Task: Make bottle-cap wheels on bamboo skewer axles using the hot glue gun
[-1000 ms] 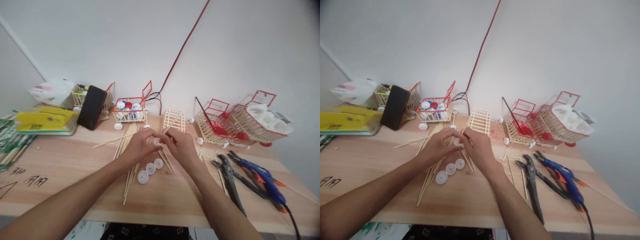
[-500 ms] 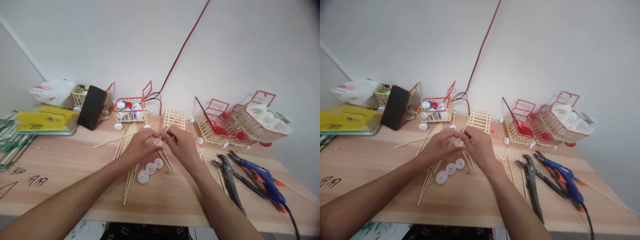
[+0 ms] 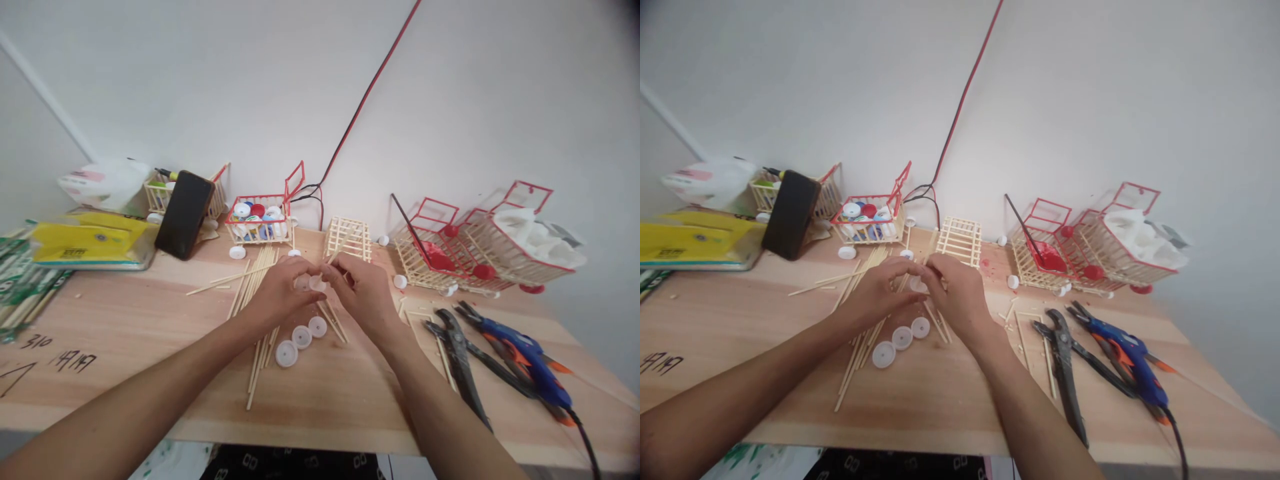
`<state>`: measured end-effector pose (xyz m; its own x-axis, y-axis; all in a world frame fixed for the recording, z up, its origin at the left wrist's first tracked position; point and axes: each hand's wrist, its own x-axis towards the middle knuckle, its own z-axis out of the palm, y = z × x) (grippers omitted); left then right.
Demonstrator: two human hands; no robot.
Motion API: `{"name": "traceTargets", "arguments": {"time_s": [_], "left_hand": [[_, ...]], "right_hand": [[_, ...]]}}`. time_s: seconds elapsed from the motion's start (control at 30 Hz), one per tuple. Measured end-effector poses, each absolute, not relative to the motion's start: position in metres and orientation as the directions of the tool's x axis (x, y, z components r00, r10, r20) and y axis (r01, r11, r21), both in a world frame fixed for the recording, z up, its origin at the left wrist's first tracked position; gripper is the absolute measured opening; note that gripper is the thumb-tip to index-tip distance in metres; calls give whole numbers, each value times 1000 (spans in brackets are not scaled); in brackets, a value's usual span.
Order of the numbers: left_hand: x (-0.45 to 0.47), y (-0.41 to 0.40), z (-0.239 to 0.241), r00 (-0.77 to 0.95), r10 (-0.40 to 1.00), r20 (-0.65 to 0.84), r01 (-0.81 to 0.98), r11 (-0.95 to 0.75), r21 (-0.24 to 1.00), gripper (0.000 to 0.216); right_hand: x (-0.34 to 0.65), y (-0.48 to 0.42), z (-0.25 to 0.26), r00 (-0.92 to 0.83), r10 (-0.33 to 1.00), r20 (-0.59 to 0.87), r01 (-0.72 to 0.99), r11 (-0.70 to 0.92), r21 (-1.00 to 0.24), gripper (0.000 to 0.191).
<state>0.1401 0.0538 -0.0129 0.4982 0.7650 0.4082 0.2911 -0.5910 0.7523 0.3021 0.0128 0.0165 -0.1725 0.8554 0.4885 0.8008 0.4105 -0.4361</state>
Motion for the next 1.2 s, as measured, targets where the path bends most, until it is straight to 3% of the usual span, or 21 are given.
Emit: {"name": "traceTargets", "arguments": {"time_s": [1.2], "left_hand": [[140,54,-15,488,767,416,281,-590,757,25]], "right_hand": [[302,12,18,-150,861,485,810,388,-439,23]]}}
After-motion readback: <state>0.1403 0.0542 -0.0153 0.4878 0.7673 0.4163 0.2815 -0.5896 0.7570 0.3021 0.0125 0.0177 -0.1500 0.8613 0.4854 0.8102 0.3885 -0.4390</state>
